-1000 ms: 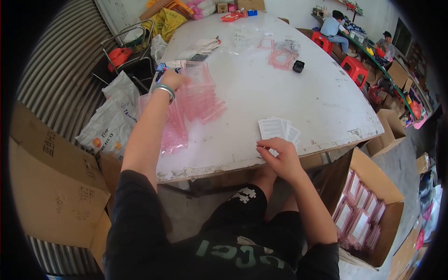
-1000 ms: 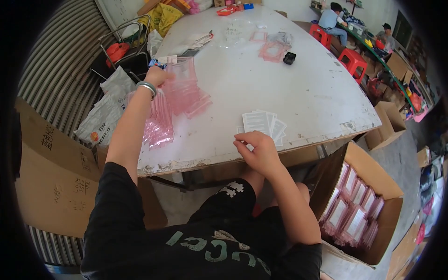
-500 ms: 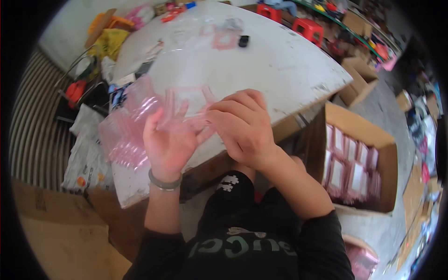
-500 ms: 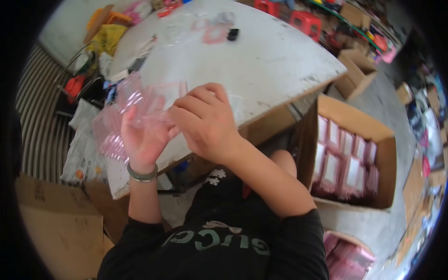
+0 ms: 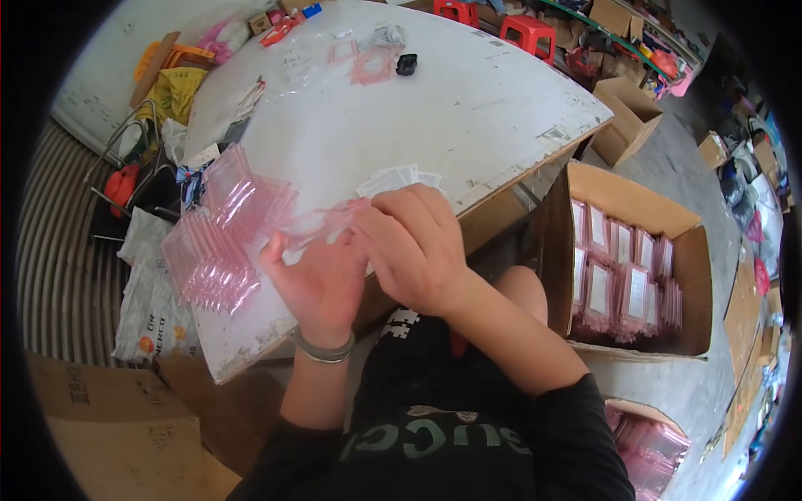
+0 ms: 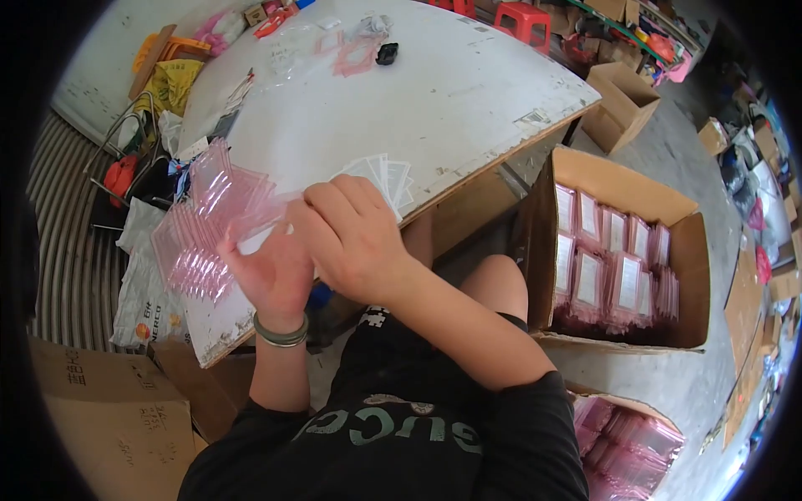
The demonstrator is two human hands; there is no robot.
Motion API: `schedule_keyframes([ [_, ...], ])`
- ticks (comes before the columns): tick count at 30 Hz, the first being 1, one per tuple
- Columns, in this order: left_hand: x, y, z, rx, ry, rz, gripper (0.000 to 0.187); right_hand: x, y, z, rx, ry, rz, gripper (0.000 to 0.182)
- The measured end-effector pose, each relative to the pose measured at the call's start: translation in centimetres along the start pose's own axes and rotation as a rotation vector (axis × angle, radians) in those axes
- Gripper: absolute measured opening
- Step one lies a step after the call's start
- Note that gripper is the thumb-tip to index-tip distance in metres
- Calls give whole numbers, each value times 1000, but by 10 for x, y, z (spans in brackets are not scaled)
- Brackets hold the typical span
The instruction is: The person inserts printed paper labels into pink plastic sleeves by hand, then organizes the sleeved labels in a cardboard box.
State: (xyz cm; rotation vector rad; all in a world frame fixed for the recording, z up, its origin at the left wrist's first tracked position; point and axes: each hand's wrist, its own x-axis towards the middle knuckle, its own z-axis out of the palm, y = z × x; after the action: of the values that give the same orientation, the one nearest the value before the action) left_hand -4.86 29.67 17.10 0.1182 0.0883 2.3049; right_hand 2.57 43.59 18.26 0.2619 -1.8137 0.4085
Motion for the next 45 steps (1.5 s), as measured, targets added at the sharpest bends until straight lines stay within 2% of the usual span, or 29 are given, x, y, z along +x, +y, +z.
schedule_keyframes([
  [1, -5, -2, 5, 162, 54, 111, 92, 0, -5, 0, 80, -29, 106, 31],
  [3, -19, -6, 17, 493, 155, 327, 90, -2, -20, -4, 92, -80, 72, 26],
  [7, -41, 22, 2, 419, 138, 291, 93, -23, -52, 14, 148, -26, 11, 28],
  [9, -44, 31, -4, 472, 166, 340, 96, -36, -60, 32, 318, -91, 200, 38],
  [10, -47, 38, -9, 514, 117, 328, 97, -35, -63, 35, 410, -124, 290, 43],
  [13, -54, 56, -15, 606, -37, 284, 99, -37, -60, 22, 529, -363, 276, 56],
  [15, -51, 59, -6, 621, -159, 258, 100, -34, -60, 25, 533, -355, 204, 64],
  [18, -44, 47, 2, 560, -169, 399, 102, -32, -59, 35, 569, -336, 159, 69],
  [19, -42, 47, 1, 584, -157, 376, 103, -32, -58, 38, 603, -325, 145, 70],
  [21, -40, 52, 0, 648, -136, 347, 103, -37, -54, 40, 580, -496, 194, 71],
  [22, -41, 54, -5, 581, -155, 254, 100, -32, -53, 37, 591, -539, 223, 64],
  [23, -47, 54, -11, 603, -45, 284, 97, -20, -51, 30, 621, -639, 265, 66],
  [25, -54, 51, -13, 532, -162, 175, 95, 0, -42, 12, 593, -881, 310, 65],
  [28, -48, 31, -16, 373, -340, -27, 93, -16, -43, 18, 629, -570, 192, 65],
  [30, -43, 30, -16, 348, -361, -81, 92, -30, -57, 44, 560, -302, 183, 54],
  [32, -43, 42, -17, 378, -319, -67, 91, -27, -58, 47, 550, -291, 218, 44],
  [34, -45, 57, -21, 409, -277, -31, 90, -18, -58, 45, 614, -533, 318, 34],
  [37, -43, 73, -23, 455, -230, -20, 88, -12, -65, 45, 687, -472, 492, 23],
  [39, -44, 81, -24, 472, -212, -5, 88, -21, -85, 68, 590, 4, 480, 21],
  [41, -43, 81, -30, 474, -191, -21, 87, -32, -83, 89, 488, 240, 418, 22],
  [42, -42, 80, -34, 475, -179, -33, 86, -39, -78, 100, 448, 242, 379, 24],
  [44, -40, 80, -41, 471, -159, -52, 85, -37, -65, 91, 424, -37, 339, 23],
  [45, -39, 81, -44, 464, -150, -62, 85, -30, -54, 60, 441, -319, 328, 20],
])
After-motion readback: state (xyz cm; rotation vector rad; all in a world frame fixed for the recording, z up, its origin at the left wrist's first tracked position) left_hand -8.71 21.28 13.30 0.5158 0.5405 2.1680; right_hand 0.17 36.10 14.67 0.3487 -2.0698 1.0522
